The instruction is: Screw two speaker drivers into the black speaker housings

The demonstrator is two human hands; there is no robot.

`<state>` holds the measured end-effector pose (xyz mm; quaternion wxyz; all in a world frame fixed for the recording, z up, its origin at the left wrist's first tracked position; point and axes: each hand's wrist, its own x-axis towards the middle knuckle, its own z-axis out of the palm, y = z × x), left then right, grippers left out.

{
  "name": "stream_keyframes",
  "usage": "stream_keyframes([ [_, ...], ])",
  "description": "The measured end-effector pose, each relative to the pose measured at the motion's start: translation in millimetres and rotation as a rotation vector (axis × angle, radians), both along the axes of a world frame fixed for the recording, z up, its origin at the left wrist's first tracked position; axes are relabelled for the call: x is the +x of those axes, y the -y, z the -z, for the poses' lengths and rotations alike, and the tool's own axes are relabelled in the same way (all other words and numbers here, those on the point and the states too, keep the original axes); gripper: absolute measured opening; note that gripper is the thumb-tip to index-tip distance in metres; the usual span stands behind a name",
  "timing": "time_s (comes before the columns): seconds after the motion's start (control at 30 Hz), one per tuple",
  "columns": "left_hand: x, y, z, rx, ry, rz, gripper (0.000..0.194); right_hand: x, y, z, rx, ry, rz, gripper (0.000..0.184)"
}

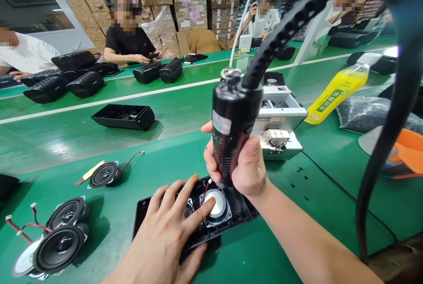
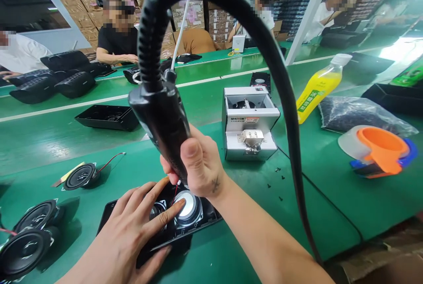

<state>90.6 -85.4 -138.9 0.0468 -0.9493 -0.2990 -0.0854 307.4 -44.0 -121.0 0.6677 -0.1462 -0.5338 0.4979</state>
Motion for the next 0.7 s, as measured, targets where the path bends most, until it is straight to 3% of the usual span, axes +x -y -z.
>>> stream_keyframes([
  [0.23, 1, 0, 2.5, 0.012, 0.017, 0.000, 0.085, -1, 3, 1.6, -0.027, 0.020, -0.059, 0.064],
  [0.4, 9, 5, -1.7, 0.003, 0.014, -0.078, 0.086, -1, 3, 5.4, -0.028, 0.012, -0.088, 0.064],
  [0.53, 6, -1, -0.3, 0.051, -0.003, -0.027, 0.088, -5, 1, 10.9, -0.013, 0.010, -0.065, 0.063],
  [0.6, 2, -4, 3.4, 0.097, -0.016, 0.021, 0.089, -3, 2, 4.2, -0.012, 0.012, -0.031, 0.060],
  [0.7, -4, -5, 10.0, 0.137, 0.004, 0.037, 0.085, 16, 12, -26.8, -0.009, -0.014, 0.070, 0.059],
])
